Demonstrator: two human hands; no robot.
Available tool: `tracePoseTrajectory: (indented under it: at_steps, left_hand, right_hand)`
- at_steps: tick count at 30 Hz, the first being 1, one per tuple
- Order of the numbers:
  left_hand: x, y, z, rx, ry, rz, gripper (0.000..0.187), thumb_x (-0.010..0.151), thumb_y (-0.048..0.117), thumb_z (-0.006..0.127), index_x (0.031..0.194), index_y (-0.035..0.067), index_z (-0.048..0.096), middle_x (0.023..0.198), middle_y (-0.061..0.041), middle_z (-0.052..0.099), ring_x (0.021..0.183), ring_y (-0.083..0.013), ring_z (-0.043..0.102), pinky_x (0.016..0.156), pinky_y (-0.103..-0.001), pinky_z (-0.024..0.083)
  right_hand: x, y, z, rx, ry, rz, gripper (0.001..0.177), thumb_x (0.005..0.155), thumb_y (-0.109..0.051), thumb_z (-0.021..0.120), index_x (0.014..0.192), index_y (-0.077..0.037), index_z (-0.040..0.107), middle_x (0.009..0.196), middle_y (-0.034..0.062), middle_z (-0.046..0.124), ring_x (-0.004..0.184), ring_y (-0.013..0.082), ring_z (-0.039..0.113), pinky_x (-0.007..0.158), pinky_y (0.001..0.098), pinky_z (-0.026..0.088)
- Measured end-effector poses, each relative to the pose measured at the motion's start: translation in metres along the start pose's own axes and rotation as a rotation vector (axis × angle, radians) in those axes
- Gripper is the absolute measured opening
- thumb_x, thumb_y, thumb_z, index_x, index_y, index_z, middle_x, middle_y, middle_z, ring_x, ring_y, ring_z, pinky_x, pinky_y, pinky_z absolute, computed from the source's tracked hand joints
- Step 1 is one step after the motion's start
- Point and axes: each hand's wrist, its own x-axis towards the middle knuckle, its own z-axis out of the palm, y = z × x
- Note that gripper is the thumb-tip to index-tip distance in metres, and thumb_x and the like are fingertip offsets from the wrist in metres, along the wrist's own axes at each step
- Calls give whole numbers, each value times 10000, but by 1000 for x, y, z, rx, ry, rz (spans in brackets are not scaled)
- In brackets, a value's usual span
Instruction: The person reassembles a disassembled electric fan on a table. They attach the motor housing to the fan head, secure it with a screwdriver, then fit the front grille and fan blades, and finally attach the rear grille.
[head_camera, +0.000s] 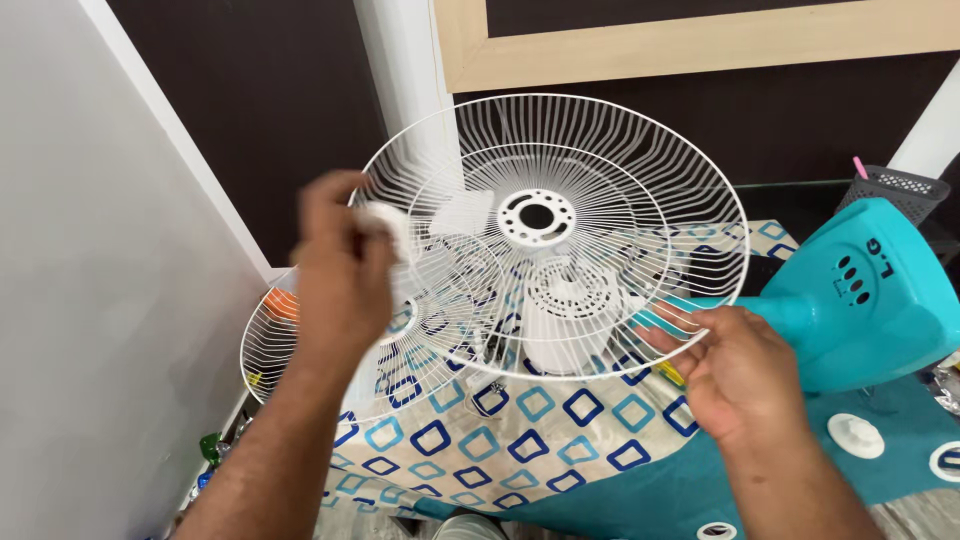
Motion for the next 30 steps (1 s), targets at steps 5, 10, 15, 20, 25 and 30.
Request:
tracePoseTrajectory:
  at_steps: [5, 10, 15, 20, 25, 30]
  left_hand:
    - [4, -50, -6, -431, 266, -148, 324, 978, -77, 396, 1143, 79, 627, 926, -36, 616, 725, -87, 574, 647, -265, 534]
    - [-5, -86, 13, -675, 208, -643, 286, 926, 15, 338, 963, 91, 611, 838, -23, 591, 630, -86, 497, 575, -264, 474]
    - [-22, -86, 47, -829, 124, -857, 249, 998, 152, 343, 913, 99, 571, 739, -48, 530, 556, -122, 402, 502, -290, 367]
    - [-25, -66, 55, -909, 8, -998, 707, 953, 743, 275, 896, 87, 532, 637, 11, 396, 496, -102, 345, 441, -263, 256]
    - [-10, -52, 44, -739, -271, -912, 861, 866, 796, 352, 1055, 35, 709, 574, 57, 343, 447, -77, 283, 417, -251, 207]
    - [-2, -53, 37, -529, -334, -829, 517, 934, 443, 531, 1049, -15, 742, 585, 36, 376, 468, -103, 290, 439, -297, 225]
  right_hand:
    - [15, 1, -21, 24, 70, -2, 69, 949, 20, 469, 969, 84, 453, 1099, 306, 615, 1036, 392, 699, 891, 496, 594]
    - [20, -2, -31, 4, 67, -14, 115, 961, 13, 457, 1047, 84, 429, 1104, 297, 621, 1004, 400, 706, 897, 467, 631]
    - [17, -1, -38, 3, 66, -15, 84, 957, 21, 443, 1032, 51, 419, 1093, 280, 611, 1027, 373, 707, 870, 471, 648]
    - [12, -7, -40, -32, 48, -1, 68, 981, -7, 455, 1020, 48, 447, 1111, 284, 647, 999, 382, 712, 867, 423, 622]
    - [8, -16, -48, -52, 8, -5, 157, 985, -26, 453, 1072, 60, 552, 1109, 223, 669, 1008, 324, 708, 897, 433, 617]
    - [8, -20, -53, -114, 24, 14, 119, 959, -44, 461, 1021, 47, 508, 1096, 246, 676, 1005, 371, 717, 911, 480, 612]
